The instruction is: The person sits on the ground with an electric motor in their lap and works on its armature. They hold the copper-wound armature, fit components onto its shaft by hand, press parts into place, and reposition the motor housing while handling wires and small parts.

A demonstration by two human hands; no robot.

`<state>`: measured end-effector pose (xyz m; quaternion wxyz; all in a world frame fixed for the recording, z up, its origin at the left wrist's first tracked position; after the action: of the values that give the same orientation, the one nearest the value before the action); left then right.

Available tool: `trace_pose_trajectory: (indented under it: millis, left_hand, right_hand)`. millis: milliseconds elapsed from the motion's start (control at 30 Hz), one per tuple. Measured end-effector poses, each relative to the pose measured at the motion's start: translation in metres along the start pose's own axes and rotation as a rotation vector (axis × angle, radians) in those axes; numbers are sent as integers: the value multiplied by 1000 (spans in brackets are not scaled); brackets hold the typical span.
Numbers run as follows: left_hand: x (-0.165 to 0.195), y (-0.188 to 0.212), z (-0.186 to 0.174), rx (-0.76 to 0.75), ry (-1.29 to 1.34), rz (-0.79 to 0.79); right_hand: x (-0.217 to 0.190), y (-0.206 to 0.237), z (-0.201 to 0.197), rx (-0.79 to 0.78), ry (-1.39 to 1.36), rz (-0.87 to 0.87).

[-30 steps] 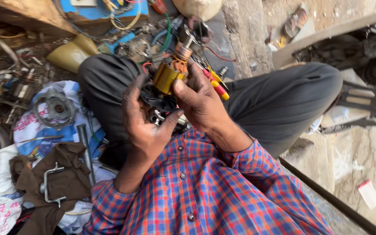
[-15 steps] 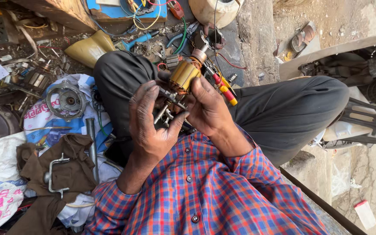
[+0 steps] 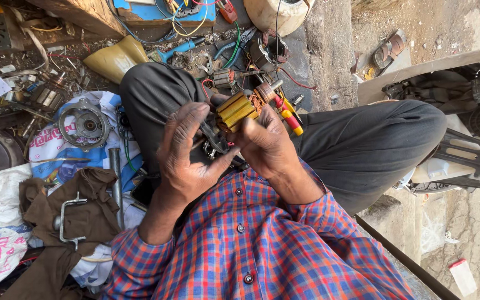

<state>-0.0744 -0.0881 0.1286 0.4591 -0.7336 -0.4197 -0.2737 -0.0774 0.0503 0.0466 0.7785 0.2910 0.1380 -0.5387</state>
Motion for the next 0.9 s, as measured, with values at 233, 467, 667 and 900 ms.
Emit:
trace_pose_trajectory:
  millis: [233,467,667,900]
  left_hand:
    - [17,-10,11,4,-5,115]
    - [10,-6,18,-14,15,60]
    - [-71,51,37,118,1320,-750]
    - [-143,149,-43,429,1263,-921]
  right_hand:
    - [-22,-11,5,-48,-72,-214]
    - [-29,-6,2,-46,-47,-198]
    - [-50,-3,-21,-81,46,-41]
    - [-33,36,-67,-66,1536,-47]
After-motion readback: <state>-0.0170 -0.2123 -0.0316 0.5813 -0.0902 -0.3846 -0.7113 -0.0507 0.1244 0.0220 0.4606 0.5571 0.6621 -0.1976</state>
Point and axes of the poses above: each hand's wrist, its own y-axis away from the middle knuckle, its own z-axis out of the palm, x = y × z, the point moved 9 cm from there along -y, towards the middle knuckle, and after that the axes turned 1 degree about -x, right-handed, at the moved point
